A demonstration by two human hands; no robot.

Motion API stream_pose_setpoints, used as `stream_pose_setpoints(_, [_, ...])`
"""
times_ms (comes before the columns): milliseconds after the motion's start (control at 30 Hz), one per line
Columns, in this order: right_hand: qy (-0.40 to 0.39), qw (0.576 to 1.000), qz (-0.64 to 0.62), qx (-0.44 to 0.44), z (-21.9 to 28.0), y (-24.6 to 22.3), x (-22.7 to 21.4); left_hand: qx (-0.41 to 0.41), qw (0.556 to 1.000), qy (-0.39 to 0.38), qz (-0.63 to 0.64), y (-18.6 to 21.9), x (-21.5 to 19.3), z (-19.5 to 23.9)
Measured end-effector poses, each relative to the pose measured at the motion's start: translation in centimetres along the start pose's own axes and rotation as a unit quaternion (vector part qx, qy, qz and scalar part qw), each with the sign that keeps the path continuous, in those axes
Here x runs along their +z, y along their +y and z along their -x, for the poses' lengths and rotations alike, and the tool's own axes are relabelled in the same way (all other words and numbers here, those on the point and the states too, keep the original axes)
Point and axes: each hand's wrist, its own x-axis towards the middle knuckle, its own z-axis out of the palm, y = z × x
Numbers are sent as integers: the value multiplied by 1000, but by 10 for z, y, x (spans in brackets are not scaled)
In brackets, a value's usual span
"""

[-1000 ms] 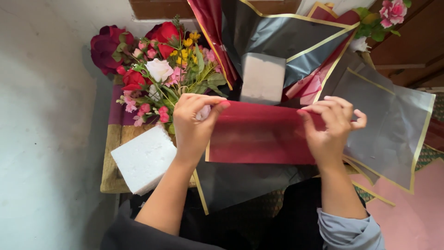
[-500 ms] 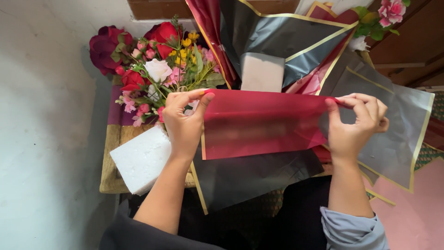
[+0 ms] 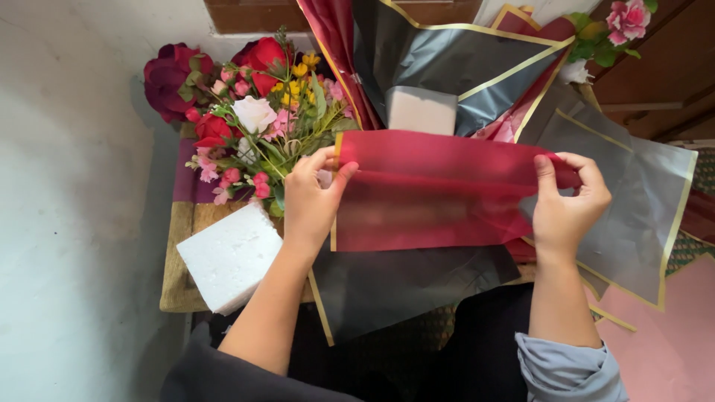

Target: Folding and arranging decorative wrapping paper to create a base for a flower bouquet.

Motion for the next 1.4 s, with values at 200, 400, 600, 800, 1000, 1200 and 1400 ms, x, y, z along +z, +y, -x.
stream_pose_setpoints(200, [-31,999,-35,2,-5,2,1,-12,998,23,62,23,-8,4])
stream_pose_setpoints(400, [-135,988,-11,77,-4,9,6,12,999,43,16,13,-8,2])
stream_pose_setpoints(600, [-130,989,-43,58,-4,16,7,45,997,67,-18,11,-8,4])
stream_pose_setpoints(800, [-101,982,-120,106,-6,8,6,37,999,31,18,20,-12,6])
stream_pose_setpoints(1000, [-123,962,-161,182,-13,32,1,25,996,53,70,22,0,6])
stream_pose_setpoints(1200, [-32,996,-55,60,-63,89,-54,37,994,-64,79,65,47,22])
stream_pose_setpoints(1400, [-49,992,119,-14,-156,149,-110,11,969,-243,30,112,122,44])
